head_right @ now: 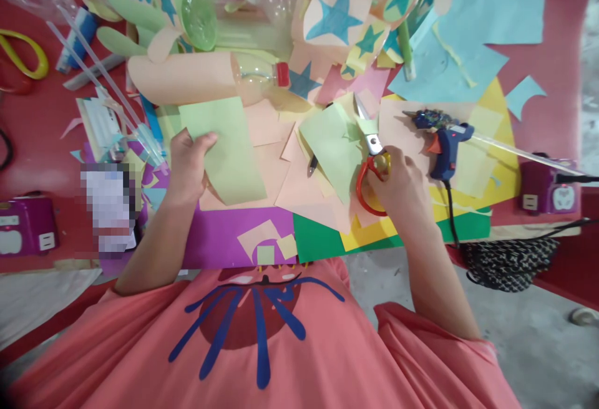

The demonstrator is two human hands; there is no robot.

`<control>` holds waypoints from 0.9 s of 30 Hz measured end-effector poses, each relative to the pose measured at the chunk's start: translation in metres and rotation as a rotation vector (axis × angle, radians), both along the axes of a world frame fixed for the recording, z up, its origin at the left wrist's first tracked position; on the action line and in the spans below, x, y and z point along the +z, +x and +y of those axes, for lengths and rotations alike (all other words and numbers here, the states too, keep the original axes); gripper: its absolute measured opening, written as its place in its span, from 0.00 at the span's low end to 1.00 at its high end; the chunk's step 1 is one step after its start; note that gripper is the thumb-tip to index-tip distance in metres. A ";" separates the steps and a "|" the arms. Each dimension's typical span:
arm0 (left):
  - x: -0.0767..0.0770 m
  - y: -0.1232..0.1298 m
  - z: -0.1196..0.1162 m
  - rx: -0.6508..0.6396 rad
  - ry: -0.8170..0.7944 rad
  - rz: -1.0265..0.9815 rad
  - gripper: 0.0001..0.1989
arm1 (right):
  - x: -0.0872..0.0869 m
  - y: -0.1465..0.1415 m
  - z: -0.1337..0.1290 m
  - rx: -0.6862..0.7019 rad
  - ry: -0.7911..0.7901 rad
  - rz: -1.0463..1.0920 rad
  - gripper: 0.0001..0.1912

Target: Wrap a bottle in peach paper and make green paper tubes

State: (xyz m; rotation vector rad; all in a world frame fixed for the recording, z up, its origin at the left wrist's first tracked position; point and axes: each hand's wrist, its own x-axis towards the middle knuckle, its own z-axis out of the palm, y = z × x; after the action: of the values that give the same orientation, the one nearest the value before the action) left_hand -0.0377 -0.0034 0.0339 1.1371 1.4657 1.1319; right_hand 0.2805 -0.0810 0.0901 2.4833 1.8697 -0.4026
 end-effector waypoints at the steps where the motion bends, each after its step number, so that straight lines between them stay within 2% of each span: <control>1: 0.000 0.002 -0.001 -0.011 -0.011 -0.015 0.11 | 0.005 -0.002 0.001 -0.029 -0.048 -0.041 0.24; 3: 0.002 0.006 -0.003 -0.044 -0.037 -0.056 0.11 | 0.016 -0.006 0.003 -0.053 -0.067 -0.100 0.24; 6: 0.007 0.014 -0.008 -0.095 -0.083 -0.148 0.12 | 0.019 -0.020 0.007 0.088 0.171 -0.012 0.16; 8: 0.009 0.020 -0.010 -0.118 -0.110 -0.186 0.13 | 0.007 -0.038 0.014 0.308 0.352 0.138 0.13; 10: 0.011 0.025 -0.010 -0.128 -0.136 -0.174 0.12 | -0.014 -0.062 0.021 0.514 0.467 0.285 0.13; 12: 0.012 0.028 -0.008 -0.121 -0.148 -0.145 0.12 | -0.034 -0.084 0.026 0.635 0.593 0.290 0.15; 15: 0.009 0.029 -0.003 -0.113 -0.096 -0.123 0.11 | -0.051 -0.104 0.030 0.852 0.648 0.317 0.18; 18: 0.001 0.028 -0.002 -0.112 -0.018 -0.100 0.13 | -0.054 -0.106 0.031 1.017 0.666 0.415 0.14; 21: -0.006 0.028 -0.005 -0.102 0.005 -0.091 0.16 | -0.054 -0.100 0.032 1.051 0.667 0.554 0.09; 25: -0.008 0.027 -0.010 -0.150 0.016 -0.169 0.23 | -0.057 -0.094 0.037 0.956 0.675 0.686 0.04; 27: -0.005 0.028 -0.013 -0.175 -0.011 -0.206 0.29 | -0.058 -0.093 0.039 0.886 0.715 0.685 0.05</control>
State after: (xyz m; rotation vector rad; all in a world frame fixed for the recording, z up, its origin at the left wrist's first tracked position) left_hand -0.0102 -0.0162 0.0288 1.0845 1.1894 1.0833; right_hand 0.1872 -0.0424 0.0317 1.4608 3.6183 -0.6629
